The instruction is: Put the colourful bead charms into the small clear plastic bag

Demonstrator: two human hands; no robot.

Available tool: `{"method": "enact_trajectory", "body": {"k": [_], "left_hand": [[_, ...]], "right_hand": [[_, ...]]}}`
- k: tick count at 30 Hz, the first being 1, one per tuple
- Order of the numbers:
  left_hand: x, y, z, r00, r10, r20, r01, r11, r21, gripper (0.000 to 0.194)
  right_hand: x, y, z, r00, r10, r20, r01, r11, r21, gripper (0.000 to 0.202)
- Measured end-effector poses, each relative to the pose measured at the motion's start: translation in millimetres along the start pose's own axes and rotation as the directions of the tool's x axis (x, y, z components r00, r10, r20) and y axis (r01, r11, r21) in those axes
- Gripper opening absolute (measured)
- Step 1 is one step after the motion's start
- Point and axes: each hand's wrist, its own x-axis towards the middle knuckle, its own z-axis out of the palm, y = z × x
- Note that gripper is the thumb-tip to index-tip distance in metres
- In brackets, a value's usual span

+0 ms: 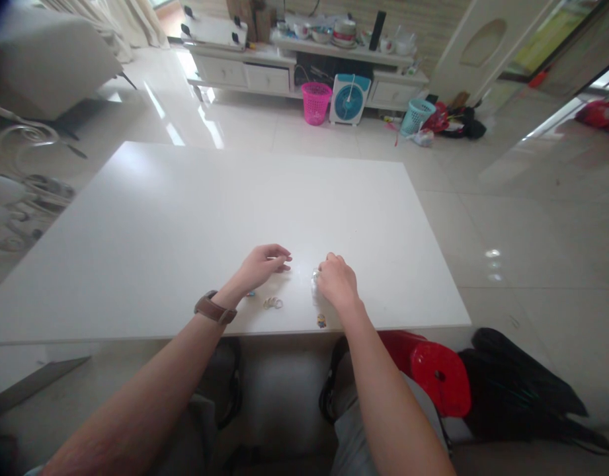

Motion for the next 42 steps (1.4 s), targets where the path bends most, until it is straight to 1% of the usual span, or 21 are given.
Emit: {"method": "enact_trajectory", "body": {"k": [4, 5, 7, 8, 10, 12, 14, 17, 19, 23, 27, 31, 34, 37, 42], "left_hand": [[-1.3, 1.9, -0.9, 1.000, 0.020, -0.005, -0.020, 0.999, 0.032, 0.012], [-1.8, 2.7, -2.1, 1.000, 0.027, -0.005, -0.027, 0.997, 0.073, 0.012], [-2.8, 3.6, -5.6, 0.999, 0.052, -0.002, -0.050, 0.972, 0.229, 0.012], [-3.4, 3.4, -7.5, 0.998, 0.067, 0.012, -0.067, 0.943, 0.326, 0.012], [-4.6, 1.8, -10.1, 0.994, 0.072, 0.082, -0.104, 0.865, 0.492, 0.010], [-6.4, -1.0, -10.4, 0.984, 0.020, 0.175, -0.120, 0.800, 0.588, 0.008], [-8.8, -3.8, -8.6, 0.970, -0.060, 0.236, -0.114, 0.743, 0.660, 0.006], [-13.7, -7.0, -4.8, 0.957, -0.123, 0.263, -0.123, 0.648, 0.751, 0.003], [-17.5, -8.9, -2.9, 0.958, -0.145, 0.247, -0.114, 0.599, 0.792, 0.004], [-24.7, -14.8, 0.6, 0.963, -0.183, 0.196, -0.065, 0.550, 0.832, 0.007], [-28.6, -24.6, 5.2, 0.972, -0.145, 0.183, -0.077, 0.543, 0.836, 0.010], [-25.8, -32.8, 7.7, 0.972, -0.120, 0.203, -0.103, 0.558, 0.823, 0.011], [-20.5, -34.8, 6.7, 0.965, -0.154, 0.211, -0.089, 0.568, 0.819, 0.013], [-15.1, -33.8, 4.9, 0.952, -0.183, 0.244, -0.095, 0.583, 0.807, 0.017], [-11.0, -28.0, 2.2, 0.945, -0.149, 0.289, -0.138, 0.622, 0.771, 0.022]], "right_hand": [[-1.4, 2.8, 1.6, 1.000, 0.000, 0.012, 0.000, 1.000, 0.029, 0.025], [-1.2, 3.3, 2.5, 1.000, -0.001, 0.014, 0.001, 0.999, 0.042, 0.025], [-0.1, 3.4, 4.2, 1.000, -0.002, -0.008, 0.002, 0.997, 0.079, 0.025], [0.8, 3.0, 4.8, 1.000, -0.001, -0.029, 0.004, 0.995, 0.101, 0.024], [3.0, 1.2, 5.8, 0.998, -0.004, -0.070, 0.014, 0.990, 0.143, 0.023], [5.5, -1.6, 6.6, 0.996, -0.014, -0.093, 0.030, 0.985, 0.172, 0.022], [7.5, -5.2, 7.1, 0.995, -0.025, -0.095, 0.042, 0.981, 0.187, 0.021], [8.5, -10.8, 6.8, 0.996, -0.032, -0.083, 0.048, 0.979, 0.198, 0.021], [7.5, -14.2, 5.7, 0.996, -0.041, -0.080, 0.056, 0.977, 0.205, 0.020], [2.5, -18.5, 3.3, 0.994, -0.062, -0.090, 0.080, 0.974, 0.213, 0.021], [-3.7, -20.0, 3.2, 0.994, -0.067, -0.087, 0.083, 0.975, 0.205, 0.022], [-6.5, -19.4, 4.4, 0.994, -0.080, -0.076, 0.093, 0.976, 0.196, 0.022], [-4.3, -17.0, 4.9, 0.994, -0.079, -0.071, 0.091, 0.976, 0.200, 0.021], [0.4, -13.8, 5.0, 0.994, -0.071, -0.077, 0.086, 0.973, 0.213, 0.021], [8.3, -13.5, 4.3, 0.996, -0.051, -0.067, 0.065, 0.971, 0.229, 0.021]]}}
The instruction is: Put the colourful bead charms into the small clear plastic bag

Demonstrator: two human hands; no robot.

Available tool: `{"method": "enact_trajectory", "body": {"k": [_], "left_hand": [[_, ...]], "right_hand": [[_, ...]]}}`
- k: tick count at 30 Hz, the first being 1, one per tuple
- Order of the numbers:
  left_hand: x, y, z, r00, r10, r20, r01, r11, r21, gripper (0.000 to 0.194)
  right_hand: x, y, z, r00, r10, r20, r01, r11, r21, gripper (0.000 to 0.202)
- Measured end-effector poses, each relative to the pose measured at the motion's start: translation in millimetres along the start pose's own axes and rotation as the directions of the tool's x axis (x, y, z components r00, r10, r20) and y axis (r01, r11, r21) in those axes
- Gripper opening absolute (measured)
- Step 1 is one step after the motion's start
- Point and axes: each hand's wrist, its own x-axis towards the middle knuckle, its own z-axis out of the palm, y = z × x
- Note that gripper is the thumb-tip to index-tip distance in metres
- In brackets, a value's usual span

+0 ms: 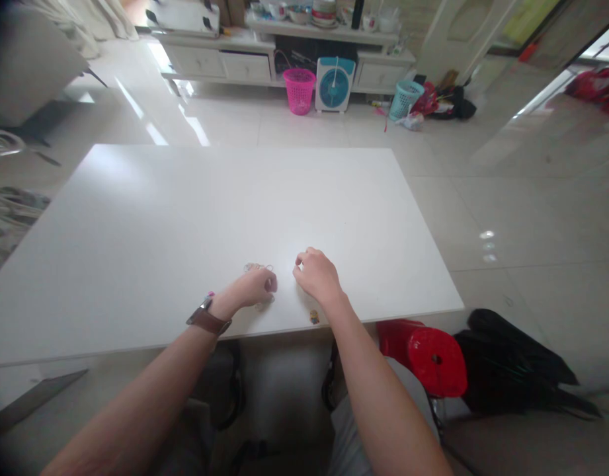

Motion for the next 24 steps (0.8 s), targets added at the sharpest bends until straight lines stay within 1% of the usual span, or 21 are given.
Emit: {"method": "enact_trajectory", "body": {"k": [5, 10, 13, 16, 18, 22, 24], "left_hand": [[-4.4, 3.0, -9.1, 0.999, 0.037, -0.026, -0.038, 0.998, -0.039, 0.023], [-9.3, 2.3, -14.8, 0.998, 0.039, -0.046, -0.043, 0.996, -0.084, 0.023], [-11.6, -1.6, -13.6, 0.997, 0.044, -0.059, -0.048, 0.997, -0.065, 0.020], [-13.2, -5.8, -9.8, 0.998, 0.045, -0.054, -0.045, 0.999, -0.009, 0.015], [-13.3, -8.5, -7.3, 0.998, 0.043, -0.044, -0.042, 0.999, 0.020, 0.015], [-9.5, -14.5, -4.0, 0.995, 0.057, -0.082, -0.055, 0.998, 0.034, 0.018], [-6.6, -16.8, -2.4, 0.994, 0.067, -0.084, -0.065, 0.998, 0.025, 0.017]], "right_hand": [[4.3, -5.8, 1.4, 1.000, -0.013, 0.000, 0.013, 1.000, 0.028, 0.020], [3.3, -7.8, 3.4, 0.999, -0.031, -0.015, 0.032, 0.999, 0.036, 0.019], [0.7, -7.5, 4.4, 0.999, -0.038, -0.024, 0.038, 0.999, 0.028, 0.019], [-1.8, -7.2, 5.2, 0.999, -0.043, -0.014, 0.044, 0.999, 0.016, 0.020], [-2.7, -6.9, 5.5, 0.999, -0.046, -0.005, 0.046, 0.999, 0.012, 0.020], [-2.5, -5.6, 5.1, 0.999, -0.035, -0.016, 0.035, 0.999, 0.017, 0.019], [-1.5, -5.2, 4.7, 0.999, -0.032, -0.020, 0.033, 0.999, 0.022, 0.019]]}}
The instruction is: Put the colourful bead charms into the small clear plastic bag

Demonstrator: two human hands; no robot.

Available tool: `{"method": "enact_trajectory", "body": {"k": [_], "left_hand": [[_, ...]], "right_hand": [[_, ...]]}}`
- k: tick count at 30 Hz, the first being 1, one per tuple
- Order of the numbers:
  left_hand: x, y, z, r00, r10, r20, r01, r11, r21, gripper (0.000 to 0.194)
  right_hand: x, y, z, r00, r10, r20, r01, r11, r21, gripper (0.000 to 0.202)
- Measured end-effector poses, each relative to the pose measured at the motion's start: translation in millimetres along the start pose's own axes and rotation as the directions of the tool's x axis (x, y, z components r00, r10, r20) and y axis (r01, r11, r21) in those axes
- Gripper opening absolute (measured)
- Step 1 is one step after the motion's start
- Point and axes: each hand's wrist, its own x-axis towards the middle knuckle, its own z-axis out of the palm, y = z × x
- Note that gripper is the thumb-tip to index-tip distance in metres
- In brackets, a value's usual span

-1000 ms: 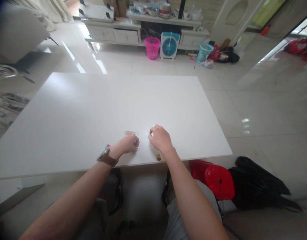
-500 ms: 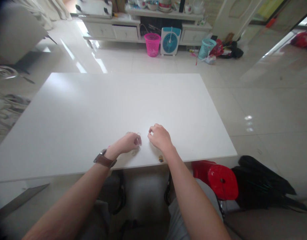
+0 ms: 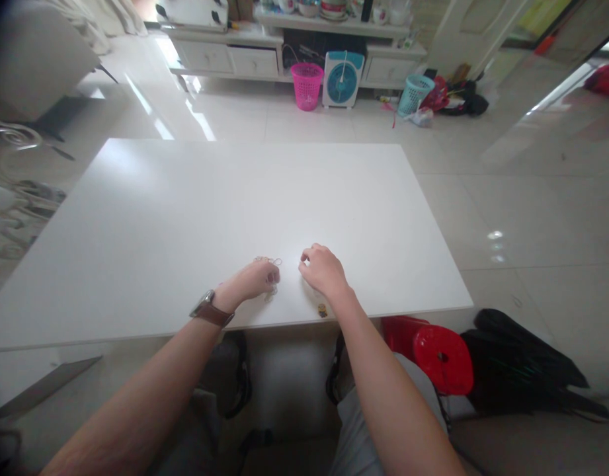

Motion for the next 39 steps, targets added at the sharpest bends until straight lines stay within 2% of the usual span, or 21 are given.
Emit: {"method": "enact_trajectory", "body": {"k": [3, 8, 11, 13, 15, 16, 18, 20, 22, 25, 31, 39], "left_hand": [[3.2, -0.6, 4.2, 0.999, -0.024, 0.032, 0.024, 1.000, 0.004, 0.015], [4.1, 6.1, 6.4, 0.985, -0.081, 0.149, 0.073, 0.996, 0.058, 0.013], [2.4, 12.9, -4.6, 0.986, -0.039, 0.165, 0.041, 0.999, -0.008, 0.011], [0.6, 18.1, -16.1, 0.990, 0.033, 0.136, -0.013, 0.990, -0.143, 0.008], [-1.3, 23.9, -26.4, 0.997, 0.065, 0.047, -0.044, 0.932, -0.360, 0.006], [-2.1, 26.9, -29.9, 0.999, 0.050, 0.000, -0.044, 0.869, -0.492, 0.009], [-2.6, 32.4, -32.8, 0.996, -0.016, -0.084, -0.050, 0.687, -0.724, 0.016], [-1.3, 36.6, -31.1, 0.986, -0.087, -0.142, -0.075, 0.529, -0.845, 0.023], [2.0, 39.0, -27.3, 0.975, -0.134, -0.180, -0.100, 0.456, -0.884, 0.029], [8.8, 40.2, -22.5, 0.962, -0.187, -0.198, -0.109, 0.401, -0.910, 0.033], [17.6, 41.1, -20.7, 0.953, -0.249, -0.170, -0.087, 0.313, -0.946, 0.039], [15.8, 36.6, -22.3, 0.955, -0.242, -0.172, -0.088, 0.322, -0.943, 0.035]], "right_hand": [[2.3, 0.1, -0.6, 1.000, 0.001, 0.012, -0.001, 1.000, 0.011, 0.019], [5.2, 0.3, -1.1, 1.000, -0.005, 0.001, 0.005, 0.999, 0.044, 0.018], [4.1, -0.3, -2.2, 1.000, -0.010, -0.027, 0.012, 0.997, 0.070, 0.017], [2.0, -2.3, -3.5, 0.999, -0.018, -0.044, 0.023, 0.993, 0.117, 0.016], [-0.4, -5.5, -4.5, 0.999, -0.016, -0.031, 0.023, 0.971, 0.240, 0.014], [-1.5, -7.2, -4.6, 1.000, -0.010, -0.018, 0.016, 0.944, 0.330, 0.014], [-3.0, -10.0, -3.5, 1.000, 0.000, 0.005, -0.002, 0.849, 0.529, 0.013], [-2.8, -10.7, -0.5, 1.000, 0.004, 0.005, -0.006, 0.724, 0.690, 0.016], [-0.8, -8.9, 3.2, 0.999, 0.032, -0.029, 0.003, 0.611, 0.791, 0.020], [4.0, -3.6, 6.7, 0.990, 0.107, -0.089, 0.021, 0.523, 0.852, 0.026], [12.8, 1.7, 4.5, 0.979, 0.171, -0.110, 0.001, 0.537, 0.843, 0.022], [19.1, 0.4, 9.7, 0.976, 0.197, -0.093, -0.021, 0.509, 0.861, 0.016]]}}
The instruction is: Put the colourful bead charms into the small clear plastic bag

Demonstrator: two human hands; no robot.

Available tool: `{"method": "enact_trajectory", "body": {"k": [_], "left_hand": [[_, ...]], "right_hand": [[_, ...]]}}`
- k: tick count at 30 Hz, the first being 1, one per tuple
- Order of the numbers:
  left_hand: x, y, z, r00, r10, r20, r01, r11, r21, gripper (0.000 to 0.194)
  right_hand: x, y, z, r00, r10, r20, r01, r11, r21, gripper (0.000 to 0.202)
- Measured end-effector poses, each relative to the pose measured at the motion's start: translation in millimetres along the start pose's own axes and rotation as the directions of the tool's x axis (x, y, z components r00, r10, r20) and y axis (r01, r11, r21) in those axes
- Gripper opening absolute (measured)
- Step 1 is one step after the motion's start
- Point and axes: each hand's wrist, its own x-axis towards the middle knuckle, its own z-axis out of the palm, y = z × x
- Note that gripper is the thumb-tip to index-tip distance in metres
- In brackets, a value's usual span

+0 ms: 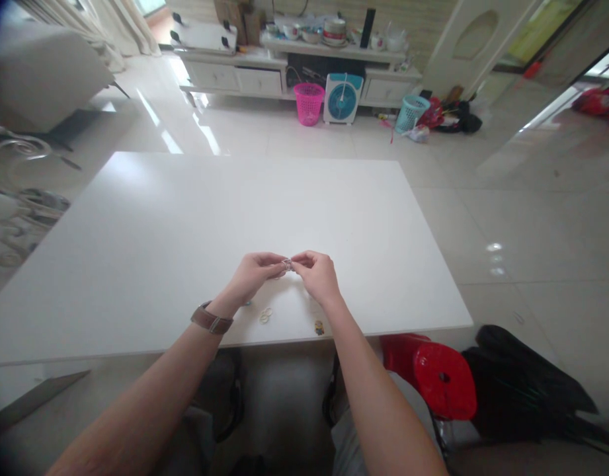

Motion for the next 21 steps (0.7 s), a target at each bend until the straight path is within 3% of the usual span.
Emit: {"method": "enact_trajectory", "body": {"k": [9, 21], "left_hand": [[-0.3, -2.3, -2.1, 1.000, -0.023, 0.015, 0.025, 0.993, -0.113, 0.042], [0.2, -2.8, -2.0, 0.996, -0.042, 0.073, 0.050, 0.992, -0.114, 0.037]], "right_hand": [[-6.5, 1.2, 3.2, 0.997, -0.076, 0.001, 0.076, 0.997, 0.006, 0.019], [-5.0, -0.5, 3.8, 1.000, -0.013, -0.021, 0.013, 1.000, -0.028, 0.020]]}}
